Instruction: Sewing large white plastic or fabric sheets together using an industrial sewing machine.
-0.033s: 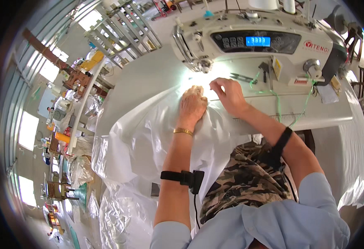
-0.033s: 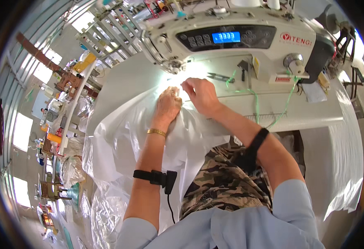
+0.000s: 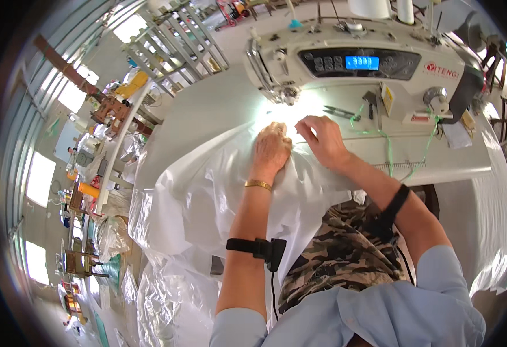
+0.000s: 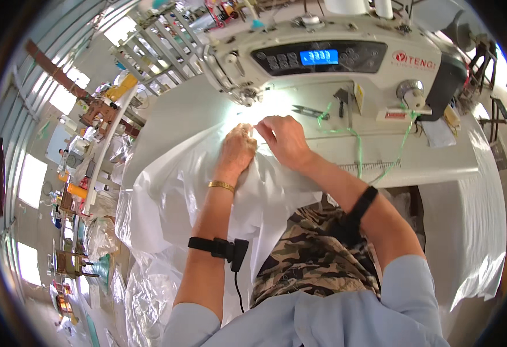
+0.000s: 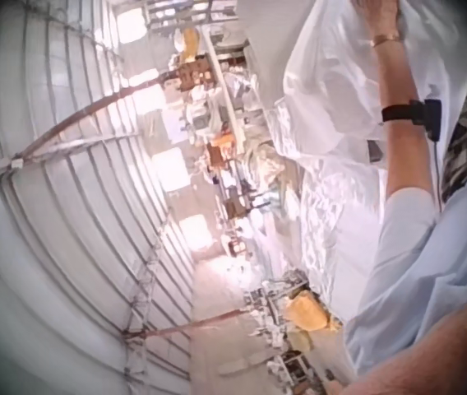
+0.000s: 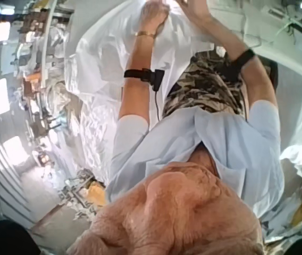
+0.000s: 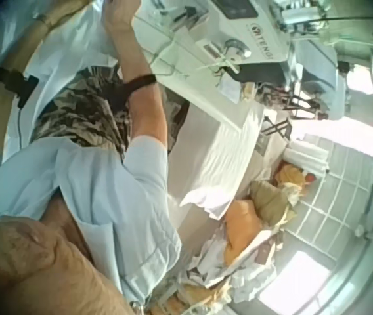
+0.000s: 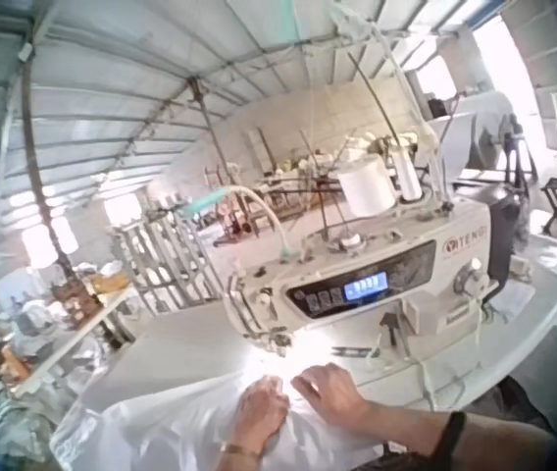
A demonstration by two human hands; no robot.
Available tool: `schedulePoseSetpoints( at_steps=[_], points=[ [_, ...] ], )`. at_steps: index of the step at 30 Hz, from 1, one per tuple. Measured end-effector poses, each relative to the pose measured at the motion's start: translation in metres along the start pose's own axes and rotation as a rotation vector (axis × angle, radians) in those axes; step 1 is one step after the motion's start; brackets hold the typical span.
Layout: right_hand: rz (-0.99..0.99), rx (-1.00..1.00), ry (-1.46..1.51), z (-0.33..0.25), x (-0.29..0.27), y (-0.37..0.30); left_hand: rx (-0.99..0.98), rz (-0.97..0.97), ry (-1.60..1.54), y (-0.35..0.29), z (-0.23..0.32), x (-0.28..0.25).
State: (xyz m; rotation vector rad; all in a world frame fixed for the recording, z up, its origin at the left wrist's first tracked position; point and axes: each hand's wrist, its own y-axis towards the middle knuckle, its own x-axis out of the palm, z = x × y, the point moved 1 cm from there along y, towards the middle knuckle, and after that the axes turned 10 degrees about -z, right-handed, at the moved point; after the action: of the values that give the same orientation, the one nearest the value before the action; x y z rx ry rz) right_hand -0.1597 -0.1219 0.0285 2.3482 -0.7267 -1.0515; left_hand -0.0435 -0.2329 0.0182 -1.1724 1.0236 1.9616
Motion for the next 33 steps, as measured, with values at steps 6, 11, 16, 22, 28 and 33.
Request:
schedulePoseSetpoints(
  at_steps=[6, 11, 16, 22, 28, 33],
  points=[
    [-0.167, 0.144, -0.028, -0.004, -0.023, -0.038, 0.054, 0.054, 0.038, -0.004, 0.0, 0.008],
    [-0.211, 0.112, 0.082, -0.017, -0.03, -0.061, 0.048, 0.006, 0.013, -0.002, -0.007, 0.01],
    [-0.211, 0.001, 0.034, -0.023, -0.033, -0.076, 0.001, -0.035, -0.277, -0.03, -0.016, 0.002],
    [-0.172, -0.11, 0.006, -0.03, -0.062, -0.126, 0.081, 0.048, -0.407, -0.162, 0.041, -0.024],
    [-0.242, -0.064, 0.113, -0.045, -0.043, -0.196, -0.211, 0.069, -0.294, -0.318, 0.055, 0.007],
    [-0.403, 0.482, 0.42, -0.035, 0.003, -0.227, -0.412, -0.146, -0.325, -0.361, 0.058, 0.043]
  ],
)
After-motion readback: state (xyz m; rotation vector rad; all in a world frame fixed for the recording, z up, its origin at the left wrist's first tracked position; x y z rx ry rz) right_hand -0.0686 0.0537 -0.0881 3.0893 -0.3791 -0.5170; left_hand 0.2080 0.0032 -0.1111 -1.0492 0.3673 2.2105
